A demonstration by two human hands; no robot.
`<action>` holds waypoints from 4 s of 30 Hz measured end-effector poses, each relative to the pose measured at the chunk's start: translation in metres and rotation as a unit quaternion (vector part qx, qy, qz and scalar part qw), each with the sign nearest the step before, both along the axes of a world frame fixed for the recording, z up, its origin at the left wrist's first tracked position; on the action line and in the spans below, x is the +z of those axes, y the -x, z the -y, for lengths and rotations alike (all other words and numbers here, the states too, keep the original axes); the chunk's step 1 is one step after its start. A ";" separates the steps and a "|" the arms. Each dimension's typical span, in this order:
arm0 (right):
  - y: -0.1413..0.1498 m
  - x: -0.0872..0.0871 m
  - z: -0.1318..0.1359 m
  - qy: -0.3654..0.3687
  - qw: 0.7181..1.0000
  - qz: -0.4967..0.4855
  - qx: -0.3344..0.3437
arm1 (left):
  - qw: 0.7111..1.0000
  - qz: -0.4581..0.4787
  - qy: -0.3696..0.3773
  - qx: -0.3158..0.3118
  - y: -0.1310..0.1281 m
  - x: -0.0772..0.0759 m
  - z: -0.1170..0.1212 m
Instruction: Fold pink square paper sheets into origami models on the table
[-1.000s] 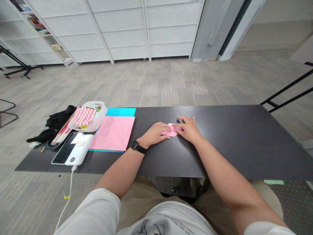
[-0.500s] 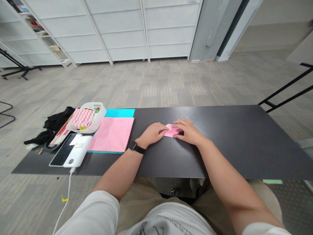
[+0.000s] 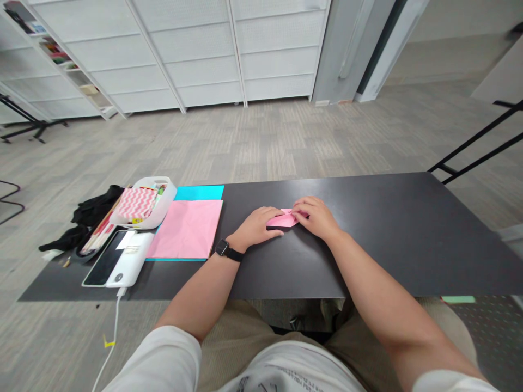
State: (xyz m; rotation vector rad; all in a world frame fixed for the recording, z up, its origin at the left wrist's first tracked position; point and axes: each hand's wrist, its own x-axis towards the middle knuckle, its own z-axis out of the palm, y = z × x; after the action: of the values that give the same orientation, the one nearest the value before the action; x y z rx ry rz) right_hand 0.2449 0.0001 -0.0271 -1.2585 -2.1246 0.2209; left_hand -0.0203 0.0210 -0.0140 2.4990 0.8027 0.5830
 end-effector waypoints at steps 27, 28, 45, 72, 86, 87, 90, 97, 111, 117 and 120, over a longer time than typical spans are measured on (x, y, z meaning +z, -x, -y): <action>0.002 0.027 0.014 0.138 0.988 0.001 0.067 | 0.985 0.081 0.125 0.082 0.001 0.010 0.006; 0.002 0.025 0.013 0.149 0.986 0.005 0.072 | 0.983 0.079 0.140 0.088 0.001 0.009 0.005; 0.000 -0.009 0.000 0.066 0.989 0.097 -0.088 | 0.999 0.032 0.007 0.040 -0.009 -0.002 0.007; 0.005 -0.002 0.003 0.094 0.992 0.071 0.044 | 0.995 -0.039 -0.029 0.088 -0.002 -0.012 -0.002; 0.008 -0.004 0.000 0.089 0.992 0.084 0.014 | 0.995 -0.044 -0.016 0.093 -0.003 -0.015 -0.006; 0.008 -0.004 0.000 0.088 0.993 0.083 0.013 | 0.995 -0.044 -0.015 0.094 -0.003 -0.015 -0.006; 0.009 -0.005 0.000 0.084 0.993 0.086 0.006 | 0.994 -0.044 -0.014 0.096 -0.004 -0.015 -0.006; 0.014 -0.001 0.003 0.092 0.990 0.100 -0.028 | 0.994 -0.042 -0.015 0.096 -0.005 -0.009 -0.003; 0.016 -0.004 0.003 0.071 0.992 0.081 -0.058 | 0.995 -0.060 -0.047 0.060 -0.004 -0.017 -0.005; 0.019 -0.012 0.002 0.069 0.990 0.087 -0.085 | 0.995 -0.070 -0.042 0.053 -0.003 -0.012 -0.002; 0.016 -0.014 0.002 0.088 0.986 0.085 -0.115 | 0.995 -0.074 -0.037 0.052 -0.003 -0.010 -0.002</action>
State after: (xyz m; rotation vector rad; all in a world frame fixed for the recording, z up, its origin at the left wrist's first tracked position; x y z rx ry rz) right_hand 0.2292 -0.0015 -0.0407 -1.6667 -2.1142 0.2097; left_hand -0.0174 0.0229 -0.0240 2.6043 0.9888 0.4753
